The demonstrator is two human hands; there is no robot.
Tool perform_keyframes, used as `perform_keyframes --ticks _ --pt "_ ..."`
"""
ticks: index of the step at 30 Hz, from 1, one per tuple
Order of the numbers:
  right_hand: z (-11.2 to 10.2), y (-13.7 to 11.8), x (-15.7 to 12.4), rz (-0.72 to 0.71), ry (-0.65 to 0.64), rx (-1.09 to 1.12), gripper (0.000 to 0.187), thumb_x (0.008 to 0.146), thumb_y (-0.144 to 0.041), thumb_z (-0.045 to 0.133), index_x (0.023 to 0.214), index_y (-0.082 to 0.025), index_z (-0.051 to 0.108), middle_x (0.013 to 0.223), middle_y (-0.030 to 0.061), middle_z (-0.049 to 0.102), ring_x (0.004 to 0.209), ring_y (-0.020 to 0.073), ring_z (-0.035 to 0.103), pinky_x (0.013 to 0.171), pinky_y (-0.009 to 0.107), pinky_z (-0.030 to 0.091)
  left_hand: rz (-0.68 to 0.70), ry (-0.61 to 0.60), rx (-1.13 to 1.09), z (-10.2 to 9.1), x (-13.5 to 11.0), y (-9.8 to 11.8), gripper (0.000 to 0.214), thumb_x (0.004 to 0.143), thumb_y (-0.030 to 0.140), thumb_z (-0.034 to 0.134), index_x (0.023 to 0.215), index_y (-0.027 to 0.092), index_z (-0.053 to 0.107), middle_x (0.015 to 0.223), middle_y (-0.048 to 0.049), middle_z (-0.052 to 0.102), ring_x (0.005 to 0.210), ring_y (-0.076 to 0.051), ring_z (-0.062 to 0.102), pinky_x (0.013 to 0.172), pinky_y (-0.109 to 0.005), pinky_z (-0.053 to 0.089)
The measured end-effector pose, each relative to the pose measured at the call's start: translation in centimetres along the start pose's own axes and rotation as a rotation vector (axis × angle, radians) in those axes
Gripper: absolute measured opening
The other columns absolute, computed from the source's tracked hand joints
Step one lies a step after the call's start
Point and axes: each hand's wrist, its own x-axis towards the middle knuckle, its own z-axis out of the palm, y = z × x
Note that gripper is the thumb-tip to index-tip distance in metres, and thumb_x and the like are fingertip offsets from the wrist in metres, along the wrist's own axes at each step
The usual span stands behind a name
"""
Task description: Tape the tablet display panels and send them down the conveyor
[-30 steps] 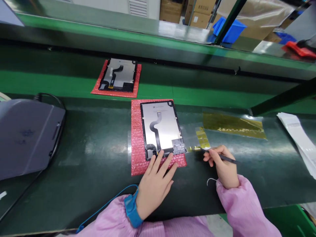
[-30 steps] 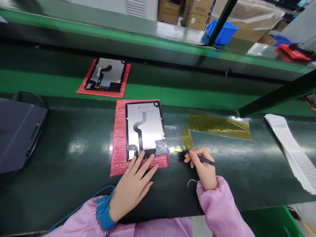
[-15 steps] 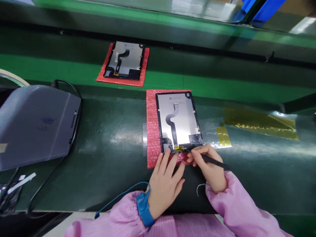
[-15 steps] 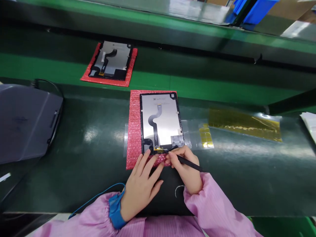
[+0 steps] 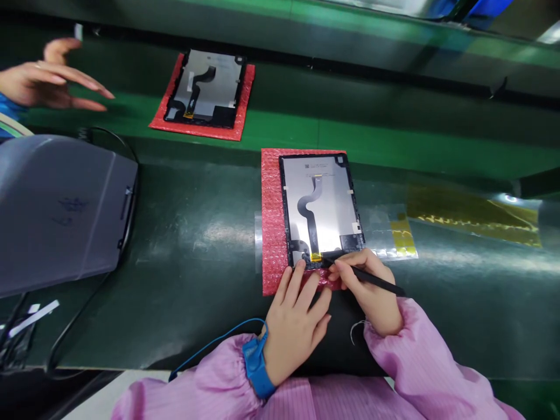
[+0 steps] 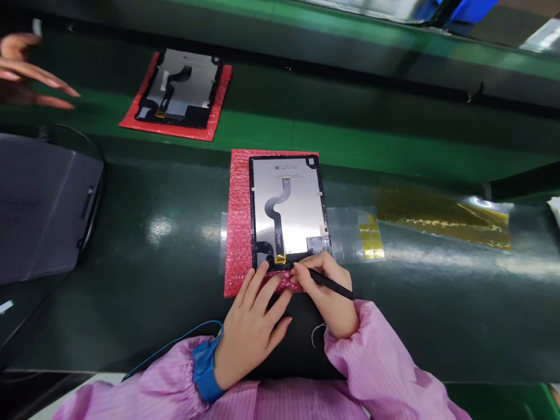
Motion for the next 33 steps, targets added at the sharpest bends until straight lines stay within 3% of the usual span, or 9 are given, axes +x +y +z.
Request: perform_keyframes --ticks 11,23,29,33 --pt "0.05 -0.24 -0.03 0.022 -0.003 -0.030 0.015 0.092 -0.031 0.070 0.082 -0.023 0.063 0.076 0.0017 0.074 0.063 0.0166 0.070 0.058 0.029 0.057 -0.003 -0.011 0.001 -0.17 0.21 0.11 0.037 0.094 0.034 0.058 0.128 0.021 0.064 0.131 -0.0091 0.061 0.142 -0.037 0.042 0.116 -0.055 0.039" --pt "0.23 -0.78 0.30 -0.009 0.004 -0.068 0.018 0.092 -0.032 0.070 0.078 -0.022 0.062 0.072 0.0001 0.073 0.059 0.0147 0.069 0.058 0.027 0.056 -0.005 -0.009 0.005 -0.14 0.16 0.08 0.037 0.094 0.033 0.058 0.128 0.021 0.063 0.136 -0.0087 0.060 0.143 -0.037 0.040 0.116 -0.054 0.039" --pt "0.20 -0.57 0.24 0.004 -0.003 -0.090 0.016 0.092 -0.033 0.069 0.081 -0.023 0.063 0.073 0.0007 0.074 0.059 0.0159 0.070 0.056 0.027 0.057 -0.014 -0.043 0.031 -0.14 0.27 0.08 0.039 0.093 0.036 0.060 0.129 0.021 0.059 0.156 -0.0127 0.045 0.145 -0.034 0.038 0.117 -0.052 0.036" --pt "0.25 -0.54 0.20 0.024 -0.011 -0.088 0.016 0.092 -0.033 0.069 0.080 -0.023 0.062 0.071 0.0004 0.073 0.057 0.0153 0.068 0.056 0.027 0.057 -0.005 -0.064 0.081 -0.28 0.52 0.09 0.040 0.093 0.041 0.061 0.126 0.019 0.058 0.158 -0.0162 0.042 0.144 -0.034 0.040 0.116 -0.051 0.036"
